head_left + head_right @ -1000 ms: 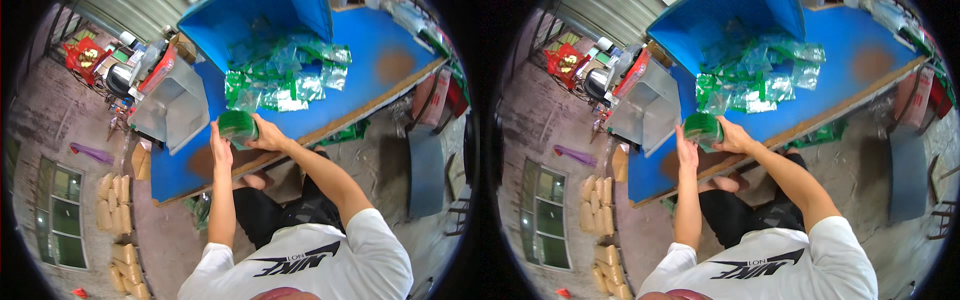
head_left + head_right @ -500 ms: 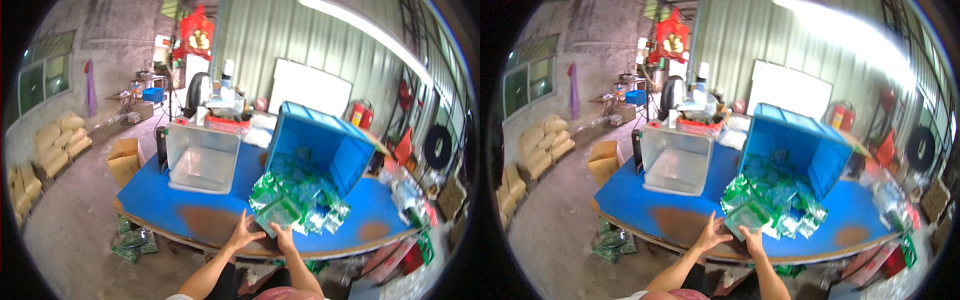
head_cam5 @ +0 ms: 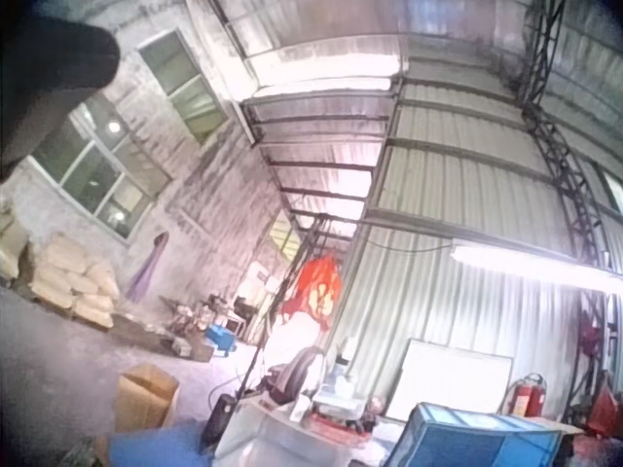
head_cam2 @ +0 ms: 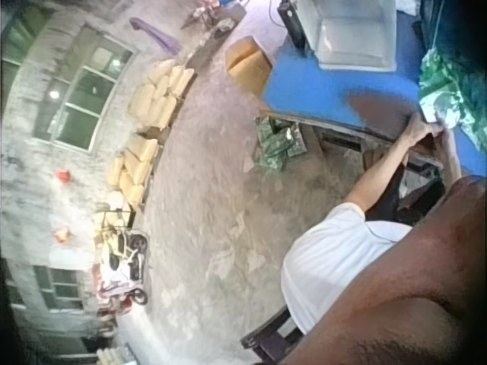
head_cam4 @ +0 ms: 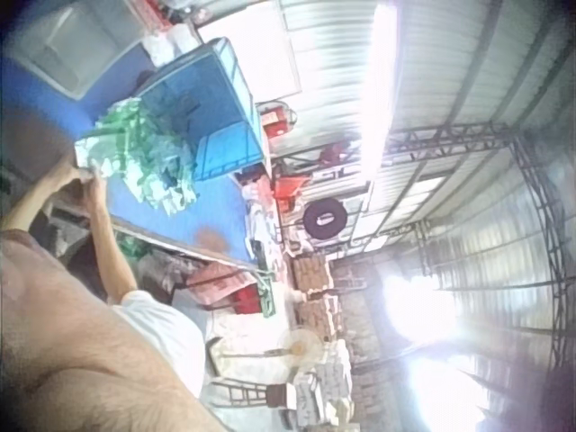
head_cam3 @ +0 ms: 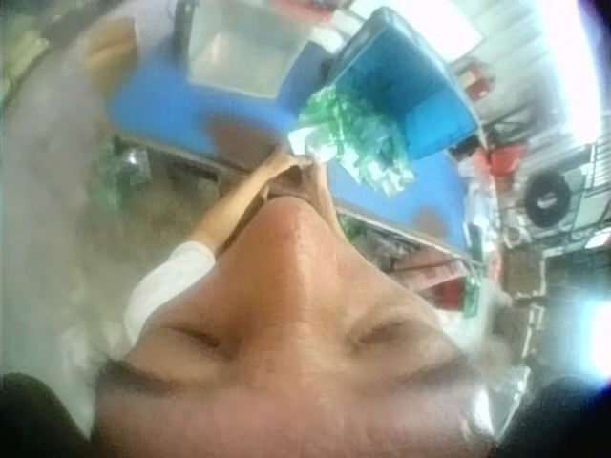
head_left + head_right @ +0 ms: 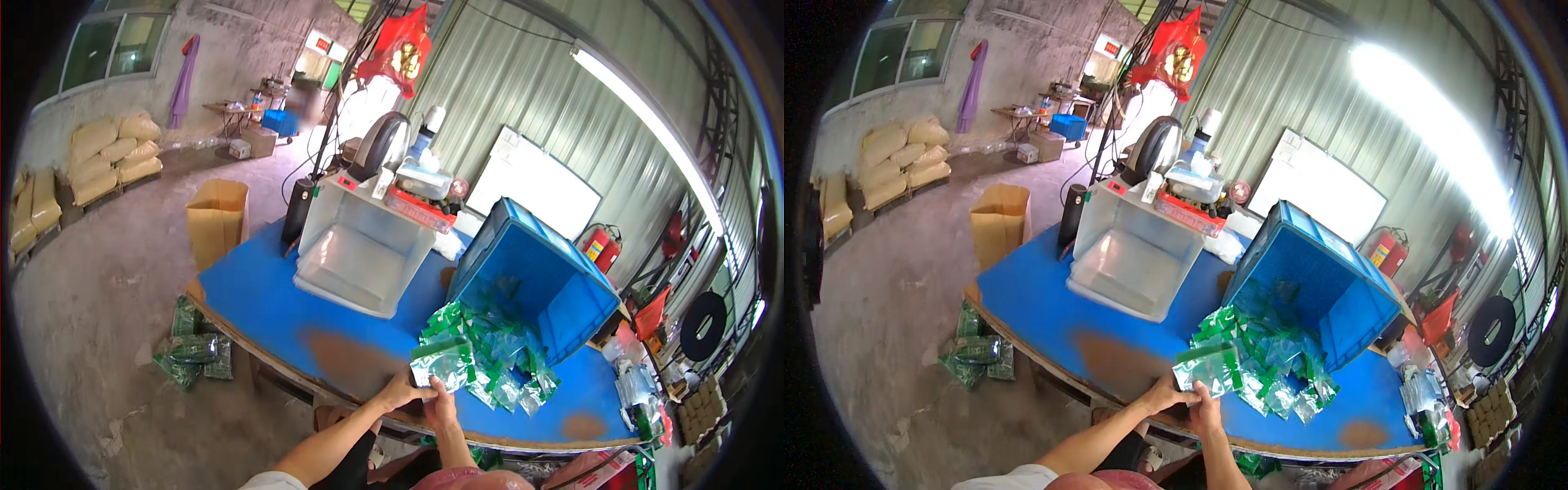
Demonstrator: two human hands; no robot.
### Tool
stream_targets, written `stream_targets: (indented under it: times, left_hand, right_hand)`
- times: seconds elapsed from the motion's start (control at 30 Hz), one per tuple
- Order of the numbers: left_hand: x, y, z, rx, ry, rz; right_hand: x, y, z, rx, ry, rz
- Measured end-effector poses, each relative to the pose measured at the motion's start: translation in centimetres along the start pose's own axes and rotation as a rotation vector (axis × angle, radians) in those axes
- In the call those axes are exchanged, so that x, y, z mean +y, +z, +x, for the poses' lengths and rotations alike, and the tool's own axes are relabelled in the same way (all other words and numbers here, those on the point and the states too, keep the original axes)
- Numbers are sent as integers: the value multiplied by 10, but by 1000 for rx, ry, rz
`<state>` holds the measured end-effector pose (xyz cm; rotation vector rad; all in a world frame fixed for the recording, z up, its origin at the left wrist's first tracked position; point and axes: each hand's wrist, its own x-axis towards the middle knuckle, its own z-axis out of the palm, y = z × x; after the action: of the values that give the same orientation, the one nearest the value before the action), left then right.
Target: The person is sorting and packing small green pouches into a larger clear plastic bag on a worktable.
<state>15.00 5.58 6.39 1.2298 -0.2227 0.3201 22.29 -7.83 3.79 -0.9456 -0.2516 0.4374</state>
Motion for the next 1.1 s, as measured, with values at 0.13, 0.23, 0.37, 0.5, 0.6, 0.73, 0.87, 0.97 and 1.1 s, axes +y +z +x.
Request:
stream_targets:
  times: [0.13, 0.23, 0.37, 0.5, 0.6, 0.73, 0.87, 0.97, 1.1]
  left_hand:
    - [-26, -9, -5, 64, -35, -95]
    - [-15, 4, -10, 214, 7, 82]
    - [-25, 1, -8, 56, 176, 482]
    - [-28, 0, -11, 57, 134, 652]
    - [-23, 5, -7, 42, 134, 666]
    - [-20, 5, -7, 79, 89, 648]
    - [-28, 2, -7, 5, 122, 653]
    - [-27, 4, -12, -8, 123, 574]
    - [-20, -2, -11, 52, 99, 533]
  right_hand:
    - [-3, -16, -6, -90, 62, -32]
    - [-38, -36, 0, -169, -63, -101]
    - [-58, -53, 1, -177, -87, -654]
    - [-72, -66, 2, -178, -225, -1016]
    - [-65, -89, 9, -201, -217, -938]
    - [-52, -97, 10, -103, -145, -824]
    - [-70, -56, -7, -199, -134, -821]
    - [-73, -61, -5, -264, -54, -839]
    - [-111, -6, -30, -245, -733, -1373]
